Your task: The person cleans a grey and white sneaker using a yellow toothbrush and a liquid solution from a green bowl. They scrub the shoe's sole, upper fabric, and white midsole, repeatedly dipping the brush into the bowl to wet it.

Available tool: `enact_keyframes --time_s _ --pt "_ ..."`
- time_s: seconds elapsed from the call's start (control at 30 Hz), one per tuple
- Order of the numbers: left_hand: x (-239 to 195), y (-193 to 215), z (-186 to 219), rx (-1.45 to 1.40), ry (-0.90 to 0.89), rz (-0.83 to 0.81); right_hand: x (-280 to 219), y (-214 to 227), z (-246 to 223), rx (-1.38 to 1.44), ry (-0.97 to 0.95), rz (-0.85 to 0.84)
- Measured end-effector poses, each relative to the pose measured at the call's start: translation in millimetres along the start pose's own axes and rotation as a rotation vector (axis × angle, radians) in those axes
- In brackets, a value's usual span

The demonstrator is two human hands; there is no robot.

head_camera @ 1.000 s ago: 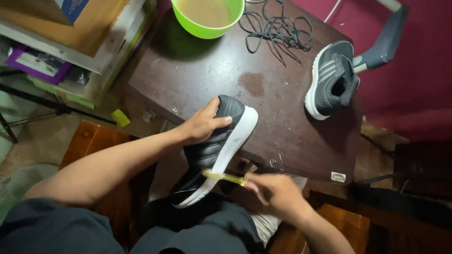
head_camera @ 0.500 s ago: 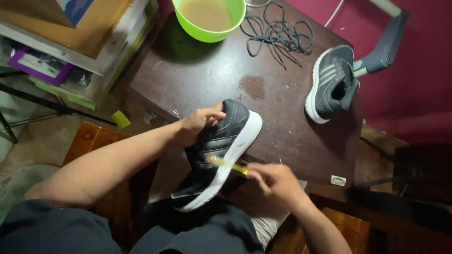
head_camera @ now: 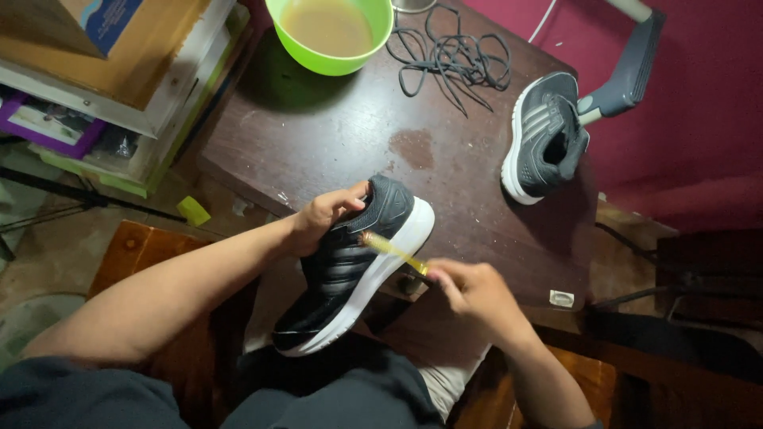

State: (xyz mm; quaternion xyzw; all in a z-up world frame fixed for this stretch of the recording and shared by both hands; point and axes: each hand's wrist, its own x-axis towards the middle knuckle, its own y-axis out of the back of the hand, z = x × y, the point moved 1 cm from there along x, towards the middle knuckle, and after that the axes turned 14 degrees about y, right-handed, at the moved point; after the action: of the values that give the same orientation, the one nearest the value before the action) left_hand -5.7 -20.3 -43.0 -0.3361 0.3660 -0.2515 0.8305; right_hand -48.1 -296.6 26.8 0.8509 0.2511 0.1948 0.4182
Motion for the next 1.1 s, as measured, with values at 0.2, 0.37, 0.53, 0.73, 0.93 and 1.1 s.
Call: enact_keyframes --time_s 0.2,0.37,0.53,0.73,0.93,1.1 --pt "-4.1 -9.3 3.2 0.012 -0.056 0.028 4.1 7.6 9.9 0.054 0.009 0.01" --pt "-6.5 -18.9 0.1 0.112 -0.026 0.138 3.7 25.2 38.4 -0.055 0.004 0.183" --pt "-23.3 -15.6 8.8 0.718 -0.003 0.328 -13.6 36.1 79.5 -0.206 -0.214 0.361" --pt "-61.4 -58.6 47.4 1.096 0.083 0.483 -77.6 46.6 113.7 0.299 -0.352 0.698" --pt "-108.1 -123.8 83.5 1.688 -0.026 0.524 -152.6 8.8 155.9 0.683 -0.471 0.81" --pt "-80.8 -162.2 64.3 2.196 -0.212 0.207 -177.9 7.7 165.4 0.803 -0.535 0.897"
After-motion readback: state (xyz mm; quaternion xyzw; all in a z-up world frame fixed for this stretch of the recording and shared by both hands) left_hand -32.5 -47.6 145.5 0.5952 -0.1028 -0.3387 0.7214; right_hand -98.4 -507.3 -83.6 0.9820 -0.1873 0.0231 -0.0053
